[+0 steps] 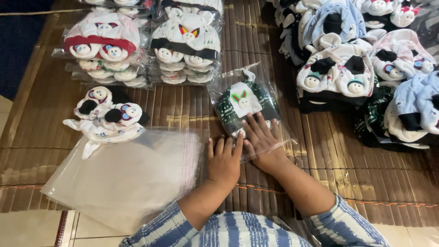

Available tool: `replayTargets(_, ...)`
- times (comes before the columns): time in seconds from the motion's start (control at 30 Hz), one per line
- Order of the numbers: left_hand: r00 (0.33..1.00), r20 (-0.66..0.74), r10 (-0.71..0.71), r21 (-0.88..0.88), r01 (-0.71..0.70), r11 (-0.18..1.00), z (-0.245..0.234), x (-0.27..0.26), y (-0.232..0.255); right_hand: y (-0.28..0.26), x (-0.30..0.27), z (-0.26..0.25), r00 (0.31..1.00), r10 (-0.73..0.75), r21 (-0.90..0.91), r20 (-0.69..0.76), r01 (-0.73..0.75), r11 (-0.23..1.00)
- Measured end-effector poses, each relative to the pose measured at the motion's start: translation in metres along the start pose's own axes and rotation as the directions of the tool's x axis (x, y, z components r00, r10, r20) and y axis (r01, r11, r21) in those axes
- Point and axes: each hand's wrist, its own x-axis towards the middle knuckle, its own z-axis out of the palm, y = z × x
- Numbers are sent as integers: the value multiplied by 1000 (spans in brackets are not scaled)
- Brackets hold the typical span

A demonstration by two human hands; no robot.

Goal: Packaging baby hats into individual plastic bags on a floor mat

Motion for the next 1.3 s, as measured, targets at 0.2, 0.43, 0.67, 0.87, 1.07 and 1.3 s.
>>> replayTargets(0.2,1000,-6,10,1,-10,1000,-4,2,0,15,12,12,952,-164,-148,-258,129,981)
replayTargets(0.43,1000,-20,20,19,-19,1000,-2,2,-2,16,23,18,864,-195,-116,-463,159,980)
replayTargets(0.67,999,-31,12,2,-12,1000,-3,3,-3,9,17,3,876,-179,-86,-448,157,984)
replayTargets(0.87,1000,-22,4,-10,-4,1000,-4,2,-4,8,22,2,876,-171,-51,-451,166,985)
replayTargets(1.07,995,-99,13,34,-10,999,0,3,-2,10,31,2,874,-163,-22,-458,172,985)
replayTargets(1.3,997,-83,3,41,1,999,-1,1,-2,18,13,-6,897,-200,-42,-395,200,979)
